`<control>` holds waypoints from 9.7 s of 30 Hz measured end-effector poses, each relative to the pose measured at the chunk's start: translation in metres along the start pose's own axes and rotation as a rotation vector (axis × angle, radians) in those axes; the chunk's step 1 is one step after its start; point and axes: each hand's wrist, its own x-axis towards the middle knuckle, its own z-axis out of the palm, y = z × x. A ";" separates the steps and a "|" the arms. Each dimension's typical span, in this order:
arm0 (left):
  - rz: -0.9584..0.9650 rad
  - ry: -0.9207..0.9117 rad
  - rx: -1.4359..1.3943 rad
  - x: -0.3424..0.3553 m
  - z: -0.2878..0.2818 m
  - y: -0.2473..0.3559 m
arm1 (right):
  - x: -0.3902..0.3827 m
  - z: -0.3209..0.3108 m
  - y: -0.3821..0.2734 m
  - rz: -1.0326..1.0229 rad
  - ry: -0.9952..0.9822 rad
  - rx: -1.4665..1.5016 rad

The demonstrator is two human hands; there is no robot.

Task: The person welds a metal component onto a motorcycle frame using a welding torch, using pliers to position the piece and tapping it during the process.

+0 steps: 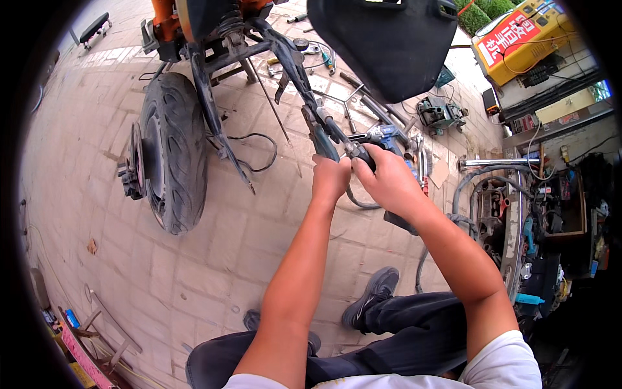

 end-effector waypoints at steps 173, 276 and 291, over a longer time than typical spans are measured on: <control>-0.030 0.148 -0.023 -0.024 -0.009 -0.024 | -0.004 -0.031 -0.016 0.184 -0.071 0.258; 0.109 0.291 -0.073 -0.048 -0.076 0.001 | 0.080 0.142 0.155 0.053 -0.461 0.569; 0.146 0.309 -0.071 -0.046 -0.067 -0.002 | 0.079 0.151 0.158 0.250 -0.511 0.831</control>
